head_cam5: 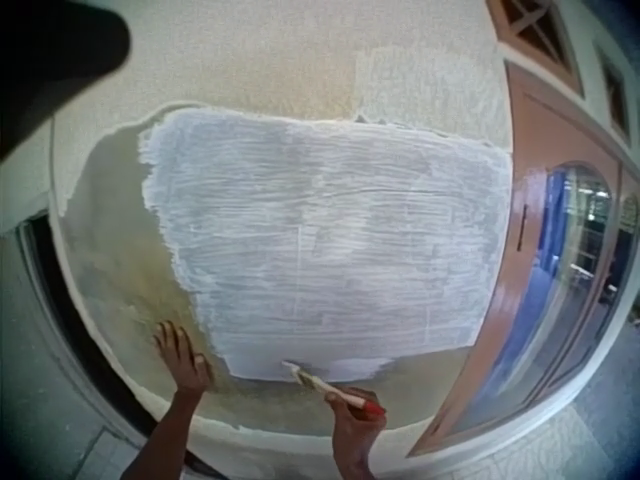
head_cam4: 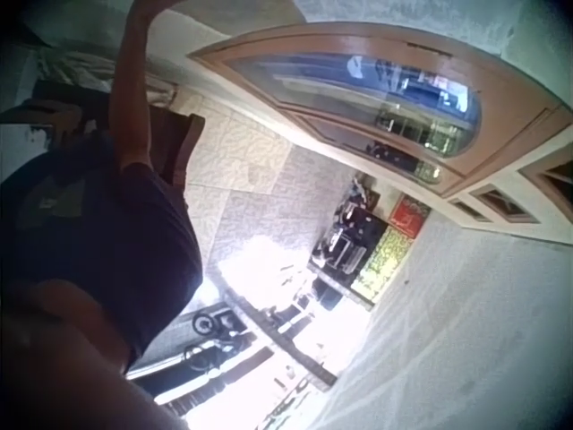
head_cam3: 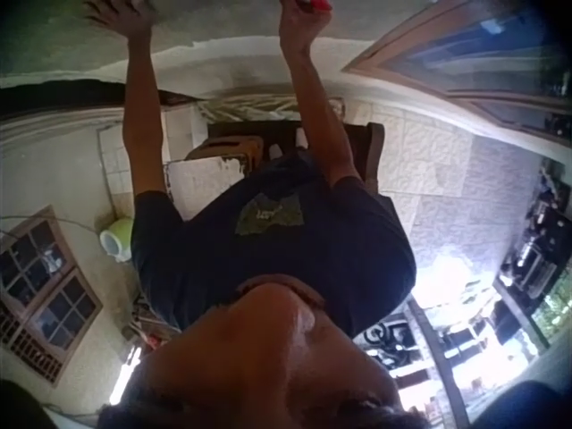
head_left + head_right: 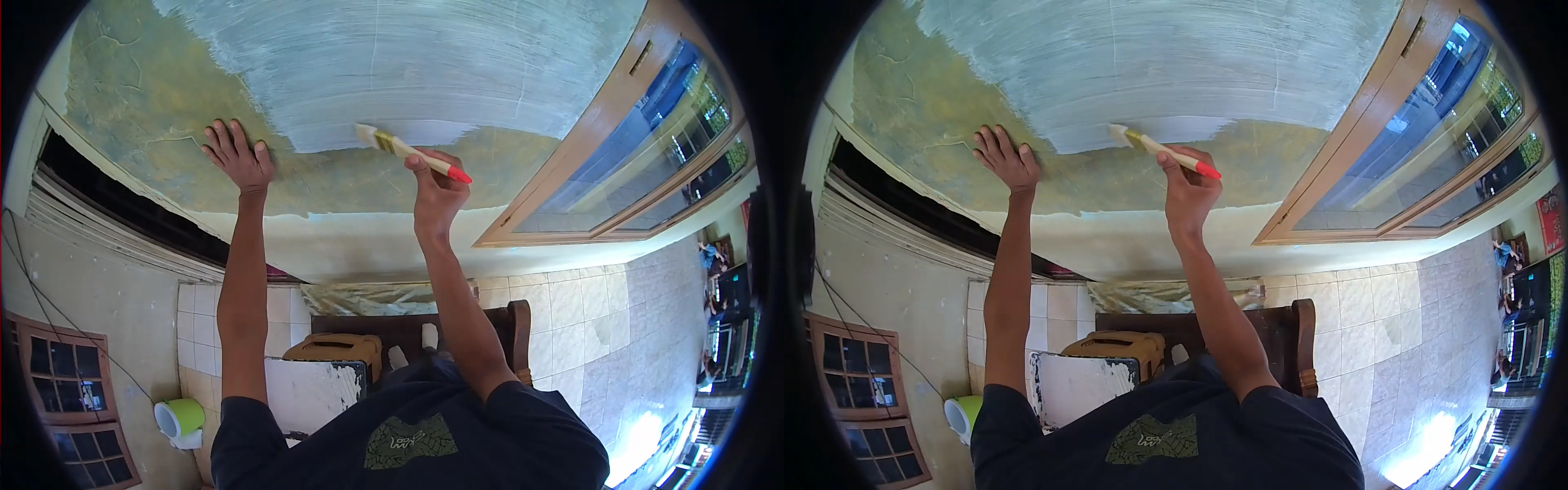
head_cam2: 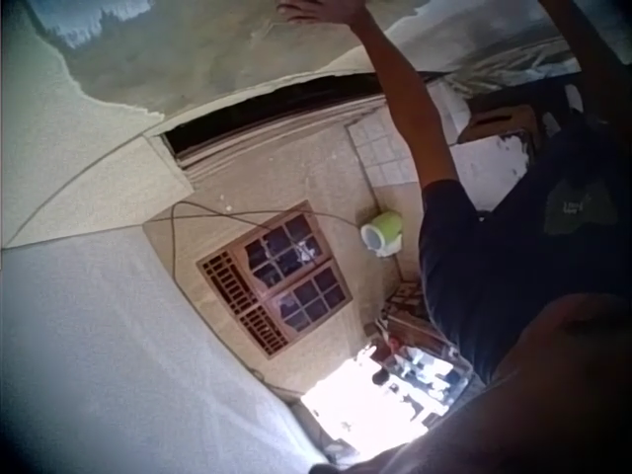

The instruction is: Painting a wall with a brush and white paint.

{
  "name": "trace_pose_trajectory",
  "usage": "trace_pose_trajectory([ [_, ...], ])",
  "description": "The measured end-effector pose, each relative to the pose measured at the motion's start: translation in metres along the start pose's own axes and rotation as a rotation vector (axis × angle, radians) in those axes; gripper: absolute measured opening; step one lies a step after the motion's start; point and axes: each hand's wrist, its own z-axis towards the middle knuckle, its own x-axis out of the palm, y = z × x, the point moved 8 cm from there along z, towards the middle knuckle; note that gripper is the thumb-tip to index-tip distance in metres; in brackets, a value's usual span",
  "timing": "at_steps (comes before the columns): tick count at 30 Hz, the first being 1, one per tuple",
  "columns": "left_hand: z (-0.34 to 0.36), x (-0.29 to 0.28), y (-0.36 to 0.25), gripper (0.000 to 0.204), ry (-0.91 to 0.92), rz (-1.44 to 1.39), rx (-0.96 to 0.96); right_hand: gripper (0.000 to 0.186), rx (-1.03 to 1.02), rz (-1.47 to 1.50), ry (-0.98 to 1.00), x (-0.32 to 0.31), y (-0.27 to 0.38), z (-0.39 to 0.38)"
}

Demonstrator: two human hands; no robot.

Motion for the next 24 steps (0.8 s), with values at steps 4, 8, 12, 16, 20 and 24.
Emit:
trace_pose_trajectory([
  [4,-0.001,0.001,-0.001,0.059,0.003,-0.006,0.001,0.021,-0.058,0.058,-0.046,-0.015,-0.001,0.017],
  [8,-0.001,0.004,-0.003,0.059,0.003,-0.006,-0.001,0.021,-0.079,0.064,-0.096,-0.041,0.008,0.03],
  [12,-0.001,0.004,-0.01,0.059,0.002,-0.002,0.0,0.021,-0.109,0.038,-0.161,-0.075,0.019,0.042],
  [16,-0.001,0.003,-0.019,0.06,0.012,0.003,-0.006,0.023,-0.157,0.016,-0.216,-0.108,0.034,0.05],
  [20,0.001,0.004,-0.034,0.061,0.032,0.019,0.012,0.024,-0.139,-0.013,-0.251,-0.141,0.043,0.063],
  [24,0.001,0.004,-0.042,0.061,0.064,0.019,-0.015,0.026,-0.176,-0.018,-0.305,-0.168,0.052,0.069],
])
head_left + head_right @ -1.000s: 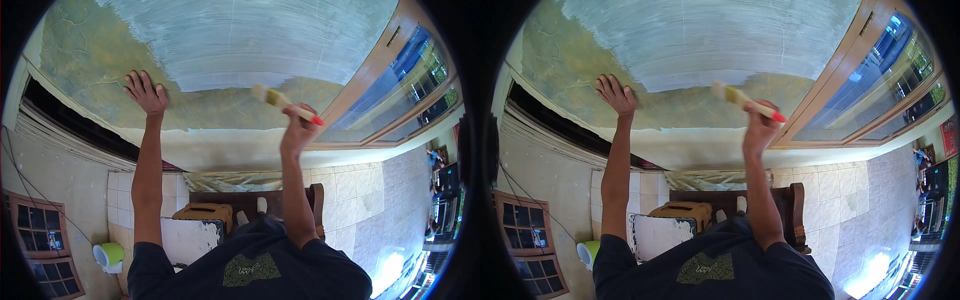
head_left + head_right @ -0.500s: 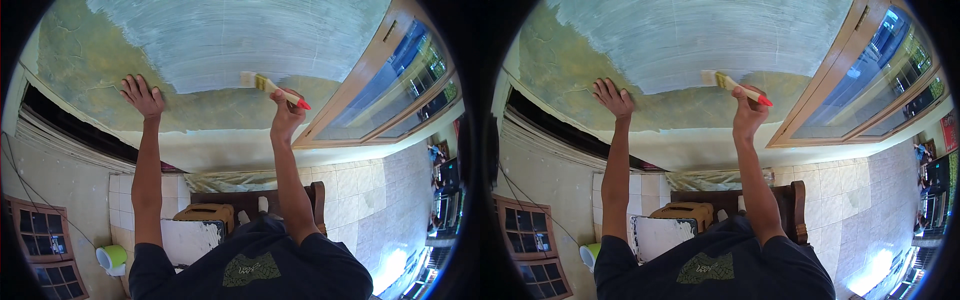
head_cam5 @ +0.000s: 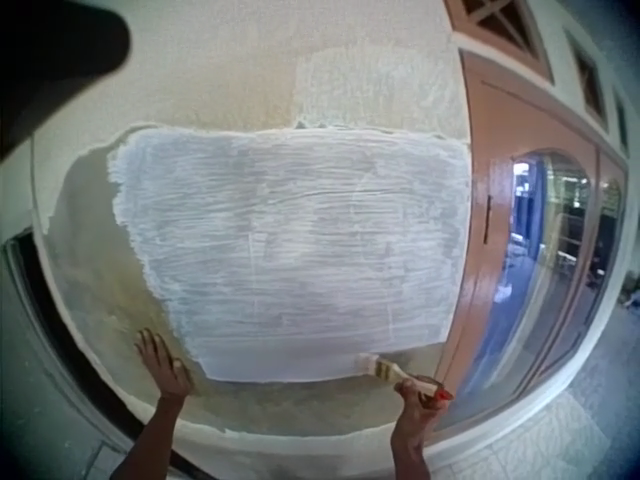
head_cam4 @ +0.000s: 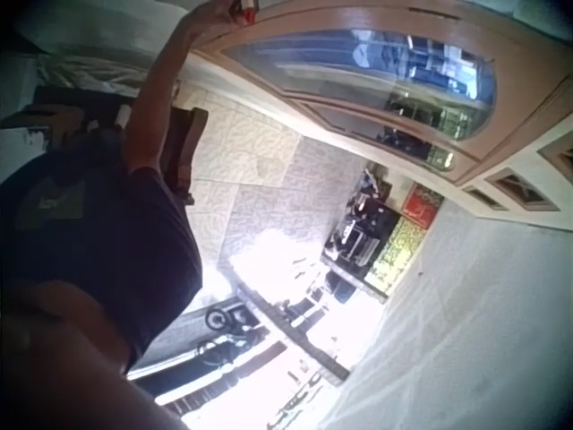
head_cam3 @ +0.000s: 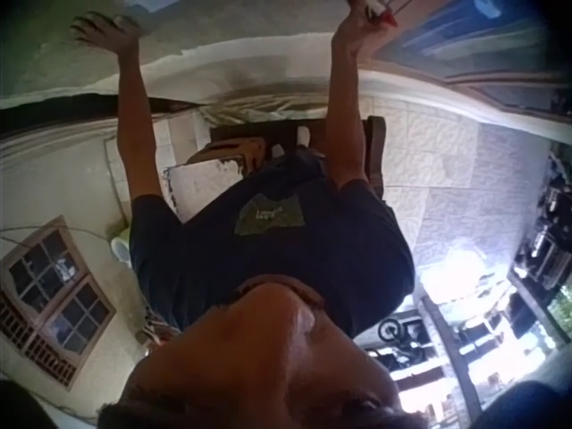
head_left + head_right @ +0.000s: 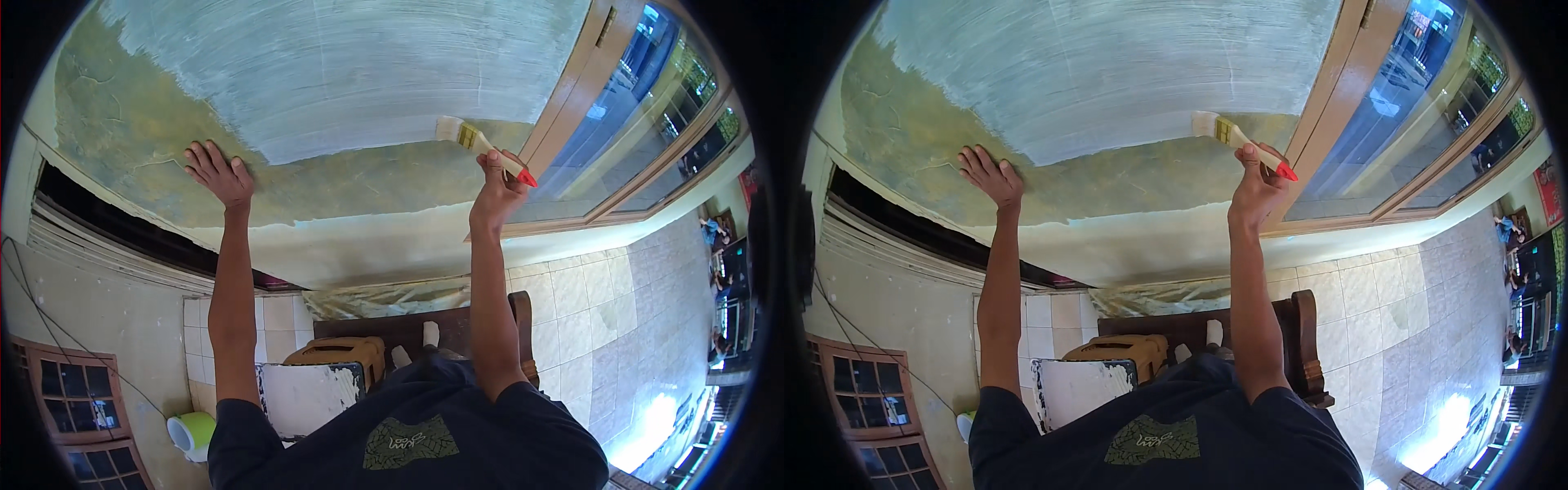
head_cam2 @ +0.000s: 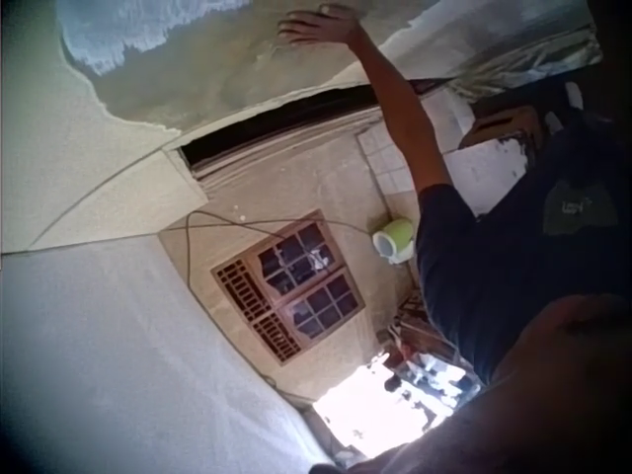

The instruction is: Painting a wall with a brush and white paint.

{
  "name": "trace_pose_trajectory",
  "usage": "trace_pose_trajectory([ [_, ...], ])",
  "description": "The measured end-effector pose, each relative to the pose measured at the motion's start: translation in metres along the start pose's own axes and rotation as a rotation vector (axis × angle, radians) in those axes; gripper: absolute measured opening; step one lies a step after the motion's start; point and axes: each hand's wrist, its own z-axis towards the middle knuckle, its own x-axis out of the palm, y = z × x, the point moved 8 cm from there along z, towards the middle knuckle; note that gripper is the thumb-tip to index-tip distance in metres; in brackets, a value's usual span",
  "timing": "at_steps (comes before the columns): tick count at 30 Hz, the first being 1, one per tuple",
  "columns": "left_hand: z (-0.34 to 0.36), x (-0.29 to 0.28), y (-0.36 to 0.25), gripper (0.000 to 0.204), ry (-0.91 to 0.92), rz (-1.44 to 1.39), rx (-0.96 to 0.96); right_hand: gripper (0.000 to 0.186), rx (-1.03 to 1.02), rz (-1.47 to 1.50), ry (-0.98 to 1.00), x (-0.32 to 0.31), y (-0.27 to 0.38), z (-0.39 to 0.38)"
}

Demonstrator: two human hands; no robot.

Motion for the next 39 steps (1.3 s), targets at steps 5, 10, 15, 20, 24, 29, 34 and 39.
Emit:
trace_pose_trajectory([
  [5,0.001,-0.006,-0.012,0.061,0.022,-0.015,-0.012,0.03,0.014,0.018,-0.03,-0.023,0.006,0.003],
  [10,-0.022,-0.008,-0.054,0.063,-0.004,-0.183,-0.105,0.034,0.123,0.121,0.095,-0.015,0.008,-0.015],
  [15,-0.1,0.019,-0.171,0.07,0.107,-0.33,0.149,0.025,0.155,-0.134,0.337,0.009,-0.012,-0.025],
  [20,-0.13,0.051,-0.238,0.066,0.09,-0.288,-0.028,0.02,0.087,-0.132,0.421,0.021,-0.03,-0.006],
  [24,-0.138,0.077,-0.266,0.067,0.142,-0.281,0.019,0.018,-0.018,-0.232,0.41,0.013,-0.031,0.014],
  [29,-0.134,0.103,-0.283,0.065,0.131,-0.156,0.077,0.017,-0.069,-0.286,0.353,-0.012,-0.031,0.041],
  [34,-0.145,0.115,-0.288,0.062,0.097,-0.067,0.078,0.019,-0.1,-0.17,0.299,-0.037,-0.031,0.063],
  [39,-0.152,0.114,-0.29,0.063,0.073,-0.06,0.023,0.018,-0.095,-0.178,0.242,-0.061,-0.024,0.069],
])
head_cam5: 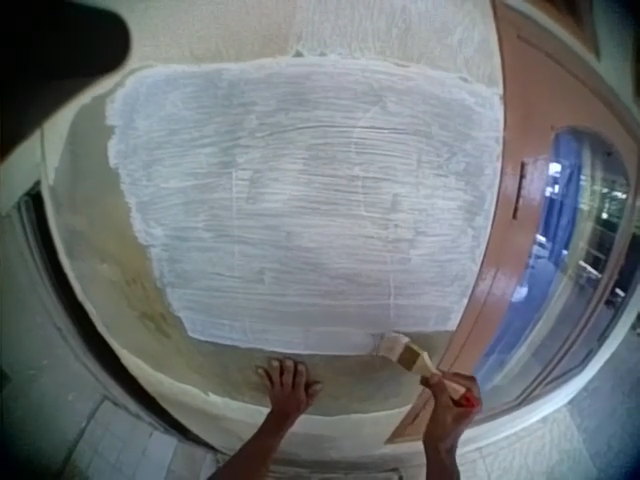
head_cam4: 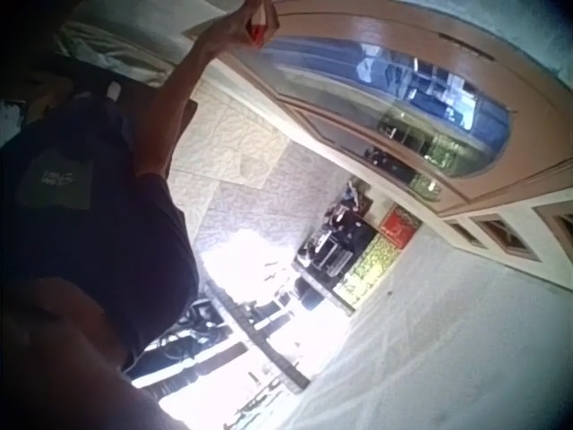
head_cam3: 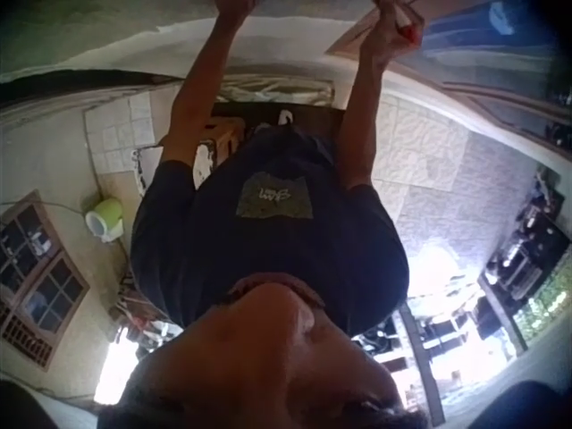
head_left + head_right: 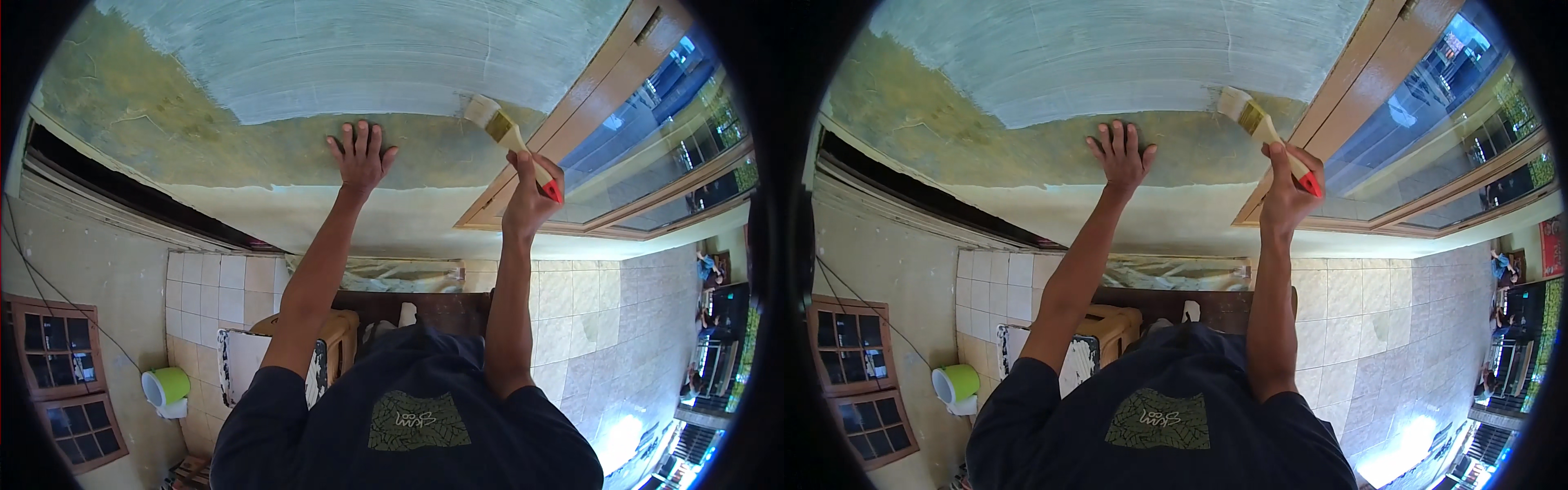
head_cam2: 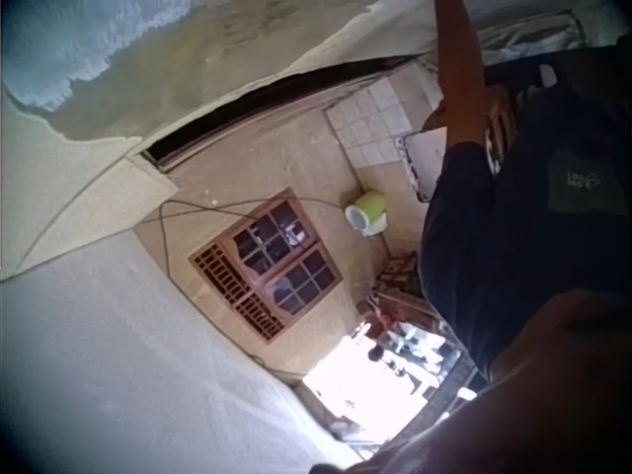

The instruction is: Painting a wall with a brush and white paint.

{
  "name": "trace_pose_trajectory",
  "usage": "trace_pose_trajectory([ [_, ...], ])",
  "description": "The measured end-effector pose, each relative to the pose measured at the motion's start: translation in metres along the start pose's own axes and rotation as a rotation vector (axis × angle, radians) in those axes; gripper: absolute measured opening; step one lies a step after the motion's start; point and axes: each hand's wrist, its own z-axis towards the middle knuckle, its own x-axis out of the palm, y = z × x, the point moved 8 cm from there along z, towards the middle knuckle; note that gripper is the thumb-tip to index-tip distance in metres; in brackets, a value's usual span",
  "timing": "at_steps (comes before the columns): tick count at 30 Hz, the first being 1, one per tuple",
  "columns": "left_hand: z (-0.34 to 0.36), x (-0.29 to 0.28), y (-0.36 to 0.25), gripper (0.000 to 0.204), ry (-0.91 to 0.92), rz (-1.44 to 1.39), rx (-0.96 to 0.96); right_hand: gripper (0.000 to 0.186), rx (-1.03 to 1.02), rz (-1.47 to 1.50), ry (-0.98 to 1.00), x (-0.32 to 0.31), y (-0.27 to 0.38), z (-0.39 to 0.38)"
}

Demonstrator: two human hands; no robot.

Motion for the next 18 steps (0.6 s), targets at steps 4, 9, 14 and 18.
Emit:
trace_pose_trajectory([
  [4,0.005,-0.006,-0.005,0.062,-0.033,0.004,0.01,0.019,-0.128,0.097,0.231,0.023,0.017,-0.022],
  [9,0.007,-0.013,-0.011,0.063,-0.025,-0.007,-0.001,0.013,-0.016,0.088,0.389,0.093,0.023,-0.045],
  [14,0.007,-0.016,-0.018,0.063,-0.002,-0.009,0.006,0.013,0.057,0.069,0.299,0.081,0.011,-0.027],
  [18,0.004,-0.016,-0.018,0.063,0.013,-0.019,-0.002,0.011,-0.01,0.016,0.235,0.043,0.009,-0.007],
])
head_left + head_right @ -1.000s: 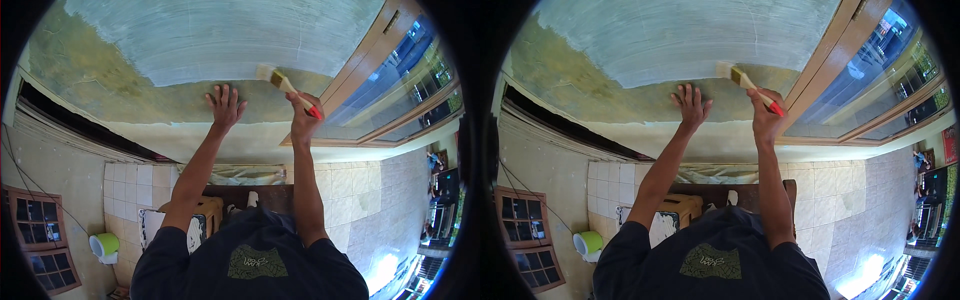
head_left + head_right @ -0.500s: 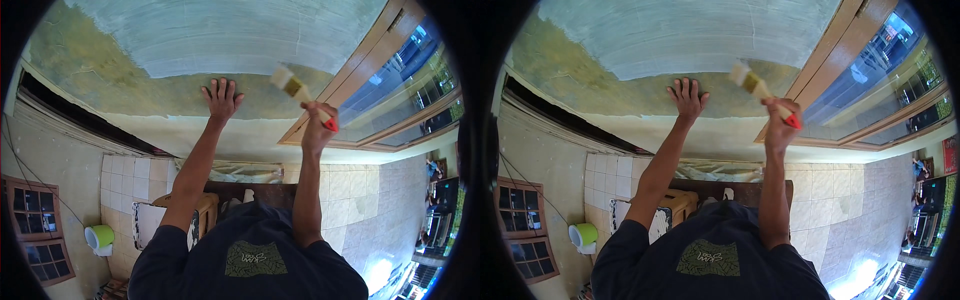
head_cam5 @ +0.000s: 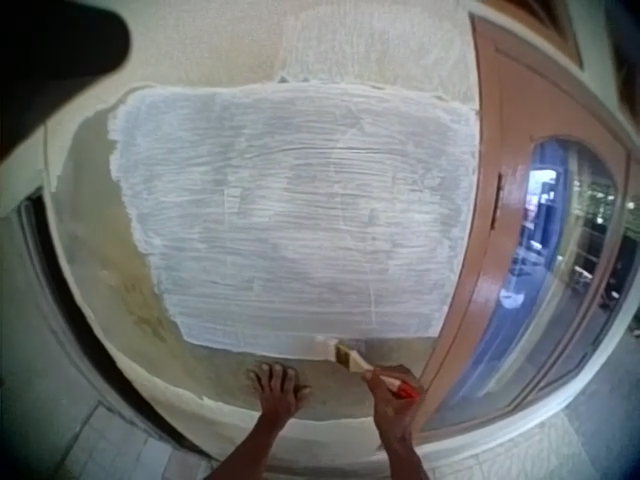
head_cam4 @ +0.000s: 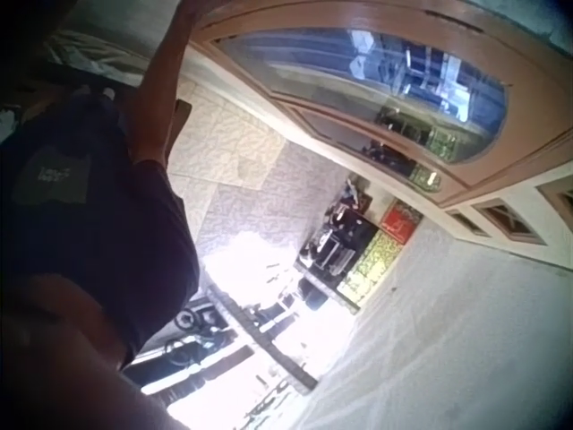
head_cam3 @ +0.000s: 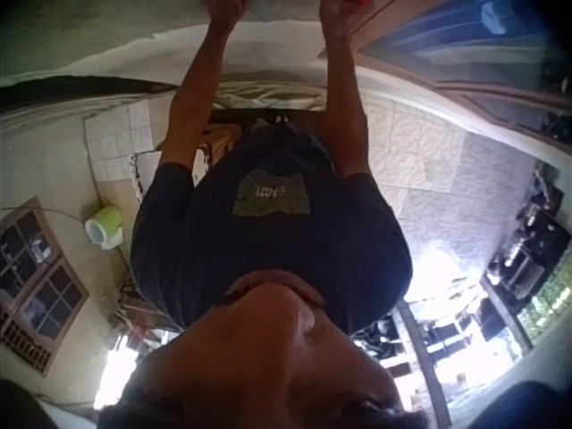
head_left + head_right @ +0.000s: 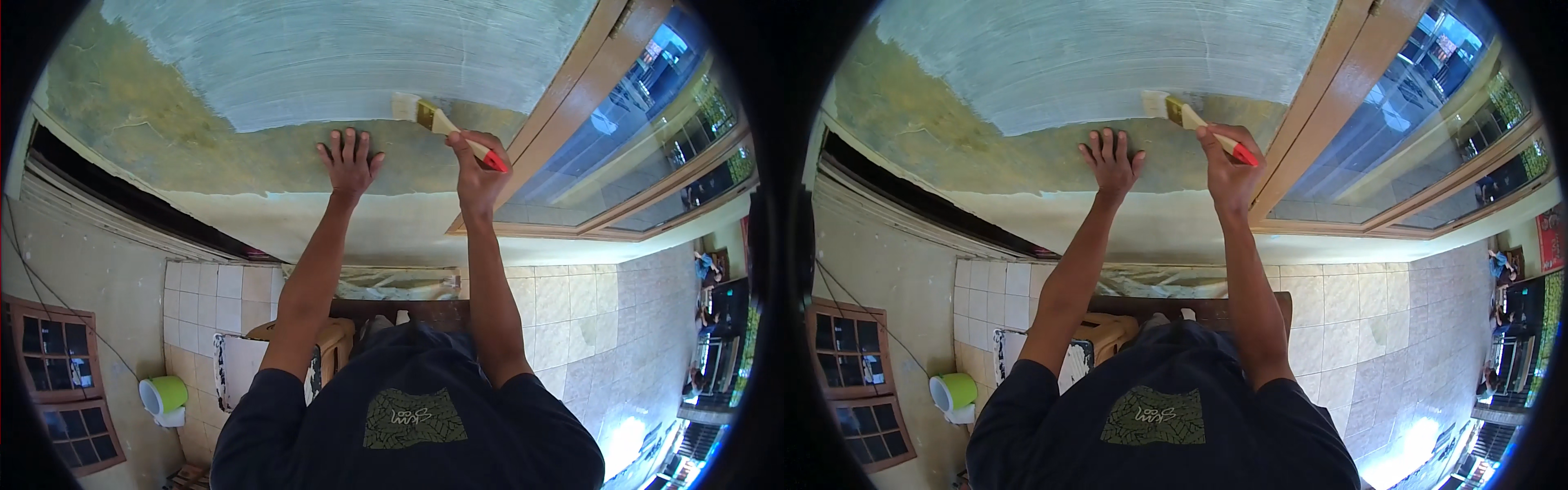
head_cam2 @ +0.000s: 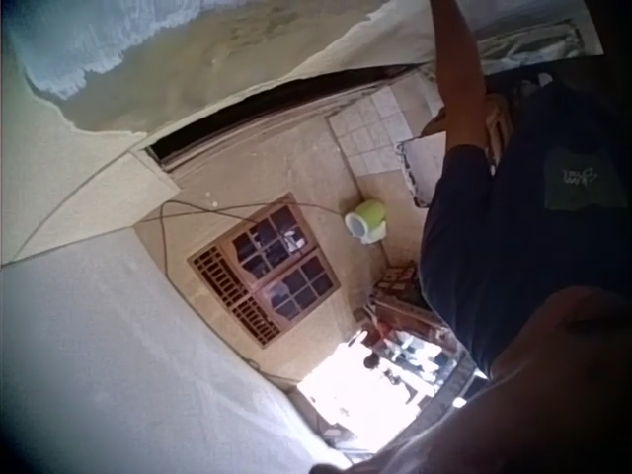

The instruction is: Painting a wall with a brush and white paint.

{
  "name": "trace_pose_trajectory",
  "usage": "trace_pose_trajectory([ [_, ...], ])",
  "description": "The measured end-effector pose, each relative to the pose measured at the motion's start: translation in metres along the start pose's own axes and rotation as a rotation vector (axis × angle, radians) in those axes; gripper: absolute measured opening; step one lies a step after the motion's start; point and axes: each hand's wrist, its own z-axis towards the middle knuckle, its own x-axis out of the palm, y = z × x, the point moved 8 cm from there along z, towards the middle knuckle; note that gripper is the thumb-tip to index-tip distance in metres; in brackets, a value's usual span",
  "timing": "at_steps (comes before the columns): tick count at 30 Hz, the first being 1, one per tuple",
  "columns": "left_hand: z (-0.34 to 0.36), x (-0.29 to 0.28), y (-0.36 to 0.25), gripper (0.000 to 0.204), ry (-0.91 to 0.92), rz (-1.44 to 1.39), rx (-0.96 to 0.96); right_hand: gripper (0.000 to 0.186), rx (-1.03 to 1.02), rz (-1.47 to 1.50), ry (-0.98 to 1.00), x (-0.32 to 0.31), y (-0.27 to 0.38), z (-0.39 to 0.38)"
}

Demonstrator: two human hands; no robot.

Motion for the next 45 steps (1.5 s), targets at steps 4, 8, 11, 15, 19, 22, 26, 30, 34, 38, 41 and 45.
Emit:
trace_pose_trajectory([
  [4,0.0,0.003,-0.008,0.063,-0.019,0.022,0.004,0.013,-0.003,-0.062,-0.084,-0.046,-0.006,0.009],
  [8,-0.003,0.004,-0.013,0.062,-0.02,0.009,-0.001,0.015,-0.005,-0.048,-0.125,-0.072,-0.002,0.01],
  [11,-0.002,0.004,-0.022,0.061,-0.006,0.025,0.04,0.015,-0.007,-0.043,-0.142,-0.086,0.0,0.009],
  [15,-0.002,0.002,-0.027,0.061,-0.003,0.02,0.039,0.016,-0.02,-0.088,-0.167,-0.101,0.0,0.009],
  [19,-0.001,0.001,-0.03,0.062,0.012,0.015,0.039,0.016,-0.039,-0.125,-0.205,-0.115,0.002,0.009],
  [22,-0.003,0.0,-0.032,0.062,0.004,0.008,0.009,0.016,-0.051,-0.131,-0.223,-0.125,0.005,0.009],
  [26,-0.002,-0.001,-0.036,0.062,-0.001,-0.006,0.013,0.014,-0.073,-0.11,-0.286,-0.14,0.01,0.01],
  [30,-0.002,-0.001,-0.039,0.063,0.002,0.002,0.008,0.015,-0.071,-0.067,-0.329,-0.151,0.011,0.01],
  [34,-0.002,0.001,-0.044,0.063,0.014,-0.003,0.008,0.016,-0.07,-0.11,-0.359,-0.167,0.011,0.009],
  [38,-0.004,0.0,-0.047,0.063,0.014,-0.015,0.01,0.016,-0.046,-0.021,-0.438,-0.179,0.023,0.001],
  [41,-0.004,-0.002,-0.048,0.062,-0.01,-0.003,0.022,0.011,-0.124,-0.025,-0.507,-0.18,0.038,-0.017],
  [45,-0.003,-0.001,-0.053,0.061,0.003,-0.016,0.023,0.014,-0.498,-0.513,-0.42,-0.155,0.061,-0.035],
])
